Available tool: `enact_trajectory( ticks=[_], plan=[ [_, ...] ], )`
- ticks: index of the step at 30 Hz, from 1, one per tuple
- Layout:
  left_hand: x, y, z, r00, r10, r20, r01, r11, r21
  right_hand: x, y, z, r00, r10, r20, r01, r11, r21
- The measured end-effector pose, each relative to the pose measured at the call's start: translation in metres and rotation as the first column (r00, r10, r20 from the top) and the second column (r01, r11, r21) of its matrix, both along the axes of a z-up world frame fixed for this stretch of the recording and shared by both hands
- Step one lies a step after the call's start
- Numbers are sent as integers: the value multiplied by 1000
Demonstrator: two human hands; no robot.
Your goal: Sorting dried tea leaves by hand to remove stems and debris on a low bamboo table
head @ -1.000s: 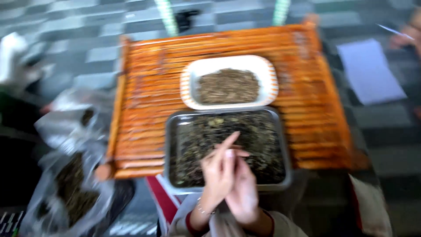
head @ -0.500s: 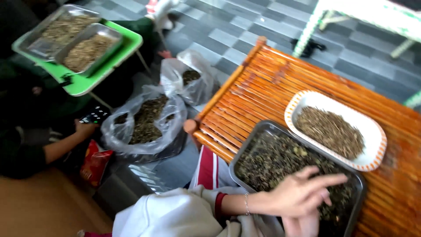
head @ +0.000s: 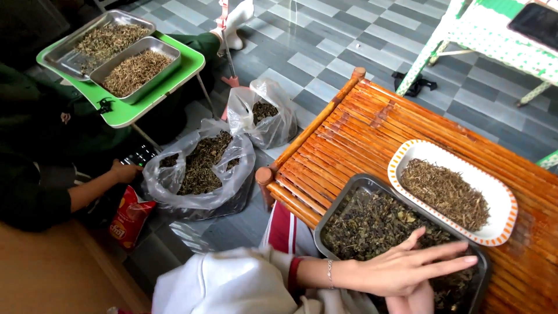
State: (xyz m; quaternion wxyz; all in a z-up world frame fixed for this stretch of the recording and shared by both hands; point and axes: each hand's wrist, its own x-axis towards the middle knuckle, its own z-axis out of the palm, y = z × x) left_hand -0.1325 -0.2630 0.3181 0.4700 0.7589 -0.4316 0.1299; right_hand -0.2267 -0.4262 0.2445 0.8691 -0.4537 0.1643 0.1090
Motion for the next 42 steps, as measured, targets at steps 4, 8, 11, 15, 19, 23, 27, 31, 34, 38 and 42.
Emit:
enact_trajectory(
  ticks=[4, 8, 11, 15, 19, 23, 27, 31, 34, 38, 42],
  plan=[
    [-2, 6, 17, 920, 348, 182, -377, 912, 163, 69, 36, 13, 993, -107, 56, 85, 951, 299],
    [-10, 8, 29, 933, 151, -326, -303, 818, -489, 75, 47, 25, 968, -174, 180, 12, 750, 662],
    [-7, 13, 33, 714, -388, -583, -339, 537, -772, 65, 72, 63, 950, -309, -39, 260, 717, 647],
    [-12, -4, 28, 591, -512, -623, -480, 397, -782, 67, 81, 90, 796, -552, -249, 562, 522, 641],
    [-13, -7, 18, 664, -371, -649, -445, 502, -742, 74, 55, 68, 846, -490, -207, 459, 473, 752],
    [-14, -9, 5, 725, -259, -639, -447, 530, -721, 77, 39, 63, 878, -448, -172, 398, 480, 782],
    [-20, -12, 5, 711, -278, -645, -435, 547, -715, 77, 39, 63, 861, -489, -139, 390, 460, 798],
    [-20, -23, -2, 612, -482, -626, -450, 438, -778, 62, 50, 66, 817, -574, -53, 367, 446, 816],
    [-15, -25, -24, 489, -636, -598, -479, 377, -793, 57, 64, 66, 748, -657, 94, 368, 528, 766],
    [21, 4, -87, 137, -856, -498, -796, 204, -570, 64, 78, 61, 623, -711, 325, 414, 652, 635],
    [10, -11, -31, -4, -915, -403, -950, 130, -285, 61, 80, 54, 510, -721, 468, 495, 691, 526]
  ],
)
